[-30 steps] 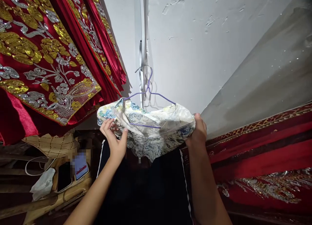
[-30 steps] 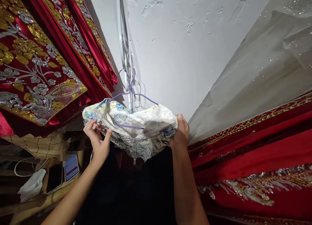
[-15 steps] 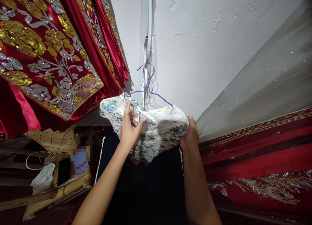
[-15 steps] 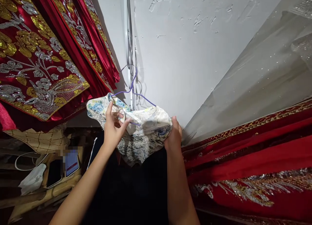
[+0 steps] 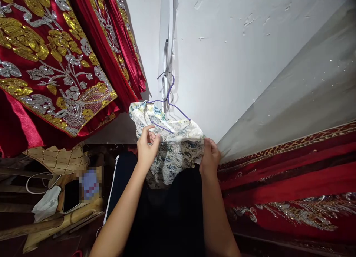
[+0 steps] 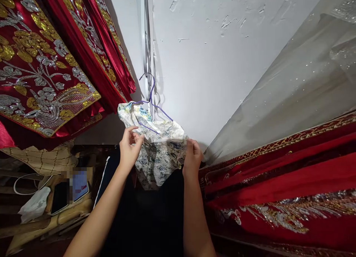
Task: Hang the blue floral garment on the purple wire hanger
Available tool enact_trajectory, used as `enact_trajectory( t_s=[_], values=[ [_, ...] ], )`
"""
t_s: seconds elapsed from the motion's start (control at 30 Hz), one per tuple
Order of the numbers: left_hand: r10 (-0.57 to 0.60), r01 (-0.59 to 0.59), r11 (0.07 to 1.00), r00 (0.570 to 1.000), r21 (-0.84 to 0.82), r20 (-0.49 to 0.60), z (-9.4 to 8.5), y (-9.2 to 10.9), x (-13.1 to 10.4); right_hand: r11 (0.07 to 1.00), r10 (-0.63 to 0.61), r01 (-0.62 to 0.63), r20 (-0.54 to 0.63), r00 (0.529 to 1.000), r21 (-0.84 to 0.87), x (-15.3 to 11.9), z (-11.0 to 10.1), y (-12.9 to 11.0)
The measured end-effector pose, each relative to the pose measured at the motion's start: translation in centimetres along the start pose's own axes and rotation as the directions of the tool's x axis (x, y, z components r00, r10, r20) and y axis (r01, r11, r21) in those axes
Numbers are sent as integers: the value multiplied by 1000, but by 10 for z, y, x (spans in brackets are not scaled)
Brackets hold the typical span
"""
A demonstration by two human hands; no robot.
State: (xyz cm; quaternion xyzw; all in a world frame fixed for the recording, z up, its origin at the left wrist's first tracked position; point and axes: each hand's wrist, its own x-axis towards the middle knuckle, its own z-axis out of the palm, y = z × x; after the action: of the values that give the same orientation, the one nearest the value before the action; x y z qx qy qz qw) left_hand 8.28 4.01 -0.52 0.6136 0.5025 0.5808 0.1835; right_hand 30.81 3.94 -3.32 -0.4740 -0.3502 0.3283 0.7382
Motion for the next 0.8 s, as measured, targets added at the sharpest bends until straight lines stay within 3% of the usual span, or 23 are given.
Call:
enact_trajectory(
  t_s=[0.1,0.17,0.23,0.3,0.43,0.5,0.7,0.8],
  values=[
    [-1,-29,991,974,128,226,-1,-3,14,1000,-7,7,7,1000,5,3,-1,3],
    [-52,-64,966,899,249,435,0,-11,20,1000,-15,15,14,1000,8,7,-2,1],
    [-124,-70,943,833,325,539,3,-22,19,1000,-17,17,8,1000,5,10,-3,-2],
    [-128,-64,945,830,321,542,10,-32,12,1000,-15,15,7,1000,4,12,-3,-4],
    [-44,-40,978,919,204,392,25,-40,-4,998,-48,48,16,999,-36,16,-6,-8],
    [-68,-7,978,934,208,351,30,-38,-8,998,-56,57,17,998,-37,17,-8,-10],
    [-123,54,969,951,241,282,26,-38,-18,999,-40,40,28,999,-4,18,-11,-15],
    [-119,-17,952,899,305,421,22,-40,-29,1000,-22,22,19,1000,11,18,-9,-15]
  ],
)
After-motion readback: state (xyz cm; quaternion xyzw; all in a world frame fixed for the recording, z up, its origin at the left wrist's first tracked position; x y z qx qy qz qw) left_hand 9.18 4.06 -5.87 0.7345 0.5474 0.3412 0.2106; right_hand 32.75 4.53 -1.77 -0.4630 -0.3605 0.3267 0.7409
